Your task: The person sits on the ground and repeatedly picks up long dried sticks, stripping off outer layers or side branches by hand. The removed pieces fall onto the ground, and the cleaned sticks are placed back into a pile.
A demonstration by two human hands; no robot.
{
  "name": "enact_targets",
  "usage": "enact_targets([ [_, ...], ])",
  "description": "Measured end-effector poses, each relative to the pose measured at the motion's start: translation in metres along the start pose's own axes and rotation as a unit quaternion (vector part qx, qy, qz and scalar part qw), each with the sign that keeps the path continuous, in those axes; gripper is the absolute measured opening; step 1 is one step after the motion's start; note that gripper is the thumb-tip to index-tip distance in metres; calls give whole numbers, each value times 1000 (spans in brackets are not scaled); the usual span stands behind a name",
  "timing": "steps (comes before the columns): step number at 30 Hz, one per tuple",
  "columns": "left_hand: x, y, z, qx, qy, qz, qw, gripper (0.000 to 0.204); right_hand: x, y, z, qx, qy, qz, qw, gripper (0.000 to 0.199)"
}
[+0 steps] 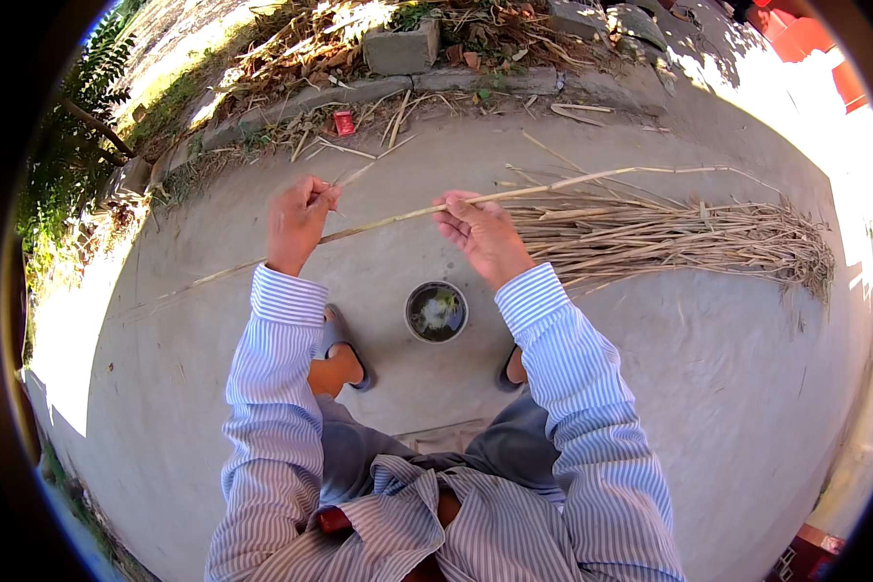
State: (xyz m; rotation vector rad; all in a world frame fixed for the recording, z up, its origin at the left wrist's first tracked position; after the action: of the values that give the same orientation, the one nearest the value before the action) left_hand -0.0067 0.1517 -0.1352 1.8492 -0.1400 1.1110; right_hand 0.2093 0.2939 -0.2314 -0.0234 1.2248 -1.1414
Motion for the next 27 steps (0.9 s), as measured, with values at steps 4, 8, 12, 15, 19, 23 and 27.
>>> enact_targets([
  [4,16,27,12,92,-108,-298,944,25,-4,1,-7,-15,16,20,1000,28],
  [8,34,30,20,109,-169,-257,945,28,-6,6,-10,26,29,31,999,30],
  [12,68,1,33,16,-259,-189,947,24,-7,7,-13,47,28,34,998,35],
  [15,66,-11,35,3,-280,-152,948,23,-7,2,-13,47,32,38,998,37],
  [19,10,-1,17,-3,5,270,963,24,-5,2,-11,50,14,40,998,33],
  [23,23,12,7,19,-72,66,995,24,9,4,-17,28,-10,39,999,33],
  [27,92,-29,33,37,-276,-198,940,25,20,-14,-13,-15,-32,39,999,29],
])
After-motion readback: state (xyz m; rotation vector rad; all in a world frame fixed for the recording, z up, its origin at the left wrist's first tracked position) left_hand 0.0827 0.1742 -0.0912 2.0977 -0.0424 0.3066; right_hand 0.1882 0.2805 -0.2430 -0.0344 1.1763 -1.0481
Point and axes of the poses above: each hand's wrist, its own z-axis away from the middle knuckle, its own y-axis out of the back of the hand, x = y × z, the point moved 10 cm from there along -z, towards the middle knuckle, and after that the axes turned 2 degrees about -x, right-handed, at the moved point
